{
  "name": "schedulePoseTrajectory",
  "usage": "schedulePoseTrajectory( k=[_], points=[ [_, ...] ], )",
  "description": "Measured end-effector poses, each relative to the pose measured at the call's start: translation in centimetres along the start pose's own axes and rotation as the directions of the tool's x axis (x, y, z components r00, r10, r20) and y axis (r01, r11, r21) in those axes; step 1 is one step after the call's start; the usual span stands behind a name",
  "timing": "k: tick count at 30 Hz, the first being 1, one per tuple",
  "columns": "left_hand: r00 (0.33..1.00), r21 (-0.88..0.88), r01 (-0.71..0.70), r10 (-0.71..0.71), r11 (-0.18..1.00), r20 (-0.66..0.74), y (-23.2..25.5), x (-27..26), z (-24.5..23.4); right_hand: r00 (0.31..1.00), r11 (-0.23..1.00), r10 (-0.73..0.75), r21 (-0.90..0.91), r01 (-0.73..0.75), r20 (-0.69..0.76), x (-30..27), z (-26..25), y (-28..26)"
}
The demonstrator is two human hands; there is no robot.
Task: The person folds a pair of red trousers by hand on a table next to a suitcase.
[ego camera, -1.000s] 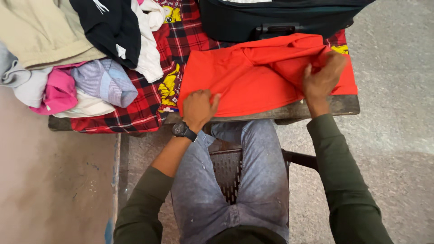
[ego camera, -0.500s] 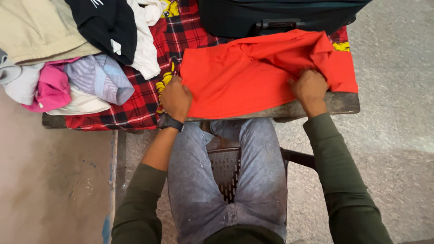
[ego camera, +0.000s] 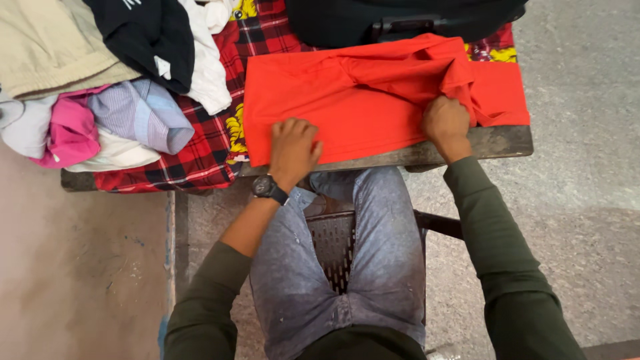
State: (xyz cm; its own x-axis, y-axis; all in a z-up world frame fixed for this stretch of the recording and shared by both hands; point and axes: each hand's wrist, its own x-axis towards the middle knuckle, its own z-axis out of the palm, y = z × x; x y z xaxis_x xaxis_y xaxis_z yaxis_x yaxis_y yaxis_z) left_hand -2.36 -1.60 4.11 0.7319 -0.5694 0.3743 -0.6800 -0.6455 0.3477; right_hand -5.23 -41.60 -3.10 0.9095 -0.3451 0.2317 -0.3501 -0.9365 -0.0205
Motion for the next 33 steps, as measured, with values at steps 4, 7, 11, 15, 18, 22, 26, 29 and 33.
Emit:
schedulePoseTrajectory(
  k=[4,7,11,15,18,22,26,29,33],
  points=[
    [0.998,0.044,0.022,-0.024,0.999,0.051,0.9,-0.7,1.3,0.993,0.991,0.078,0.105,-0.087,0.087,-0.3,-2.5,-1.4],
    [0.996,0.037,0.044,-0.047,0.998,0.075,0.9,-0.6,1.3,0.993,0.986,0.070,0.147,-0.084,0.098,-0.7,-3.6,-2.3],
    [0.996,0.040,0.044,-0.047,0.998,0.078,1.0,-0.6,1.1,0.998,0.982,0.059,0.182,-0.056,-0.009,-0.3,-2.7,-2.2],
    [0.995,0.045,0.046,-0.050,0.998,0.082,0.9,-0.4,0.9,0.942,0.620,0.130,0.716,-0.320,0.309,0.8,-4.4,-2.2],
    [0.995,0.046,0.051,-0.055,0.998,0.086,1.0,-0.5,1.0,0.756,-0.048,-0.065,0.755,-0.654,0.651,1.0,-7.9,-2.5],
    [0.992,0.007,0.083,-0.083,0.997,0.099,1.7,-0.1,0.3,0.806,-0.293,-0.209,0.751,-0.592,0.554,-0.6,-11.1,-5.4],
    [0.999,-0.293,0.052,-0.053,0.955,0.003,3.2,0.4,-0.1,0.864,-0.320,-0.389,0.832,-0.453,0.321,-3.1,-11.7,-9.8],
    [0.994,-0.577,0.000,-0.064,0.817,-0.090,3.7,0.0,0.9,0.810,-0.335,-0.560,0.846,-0.415,0.176,-5.7,-12.4,-13.9],
    [0.974,-0.763,0.169,-0.225,0.624,0.032,1.7,-0.4,4.1,0.795,-0.237,-0.593,0.918,-0.318,0.123,-5.6,-12.7,-14.9]
  ],
)
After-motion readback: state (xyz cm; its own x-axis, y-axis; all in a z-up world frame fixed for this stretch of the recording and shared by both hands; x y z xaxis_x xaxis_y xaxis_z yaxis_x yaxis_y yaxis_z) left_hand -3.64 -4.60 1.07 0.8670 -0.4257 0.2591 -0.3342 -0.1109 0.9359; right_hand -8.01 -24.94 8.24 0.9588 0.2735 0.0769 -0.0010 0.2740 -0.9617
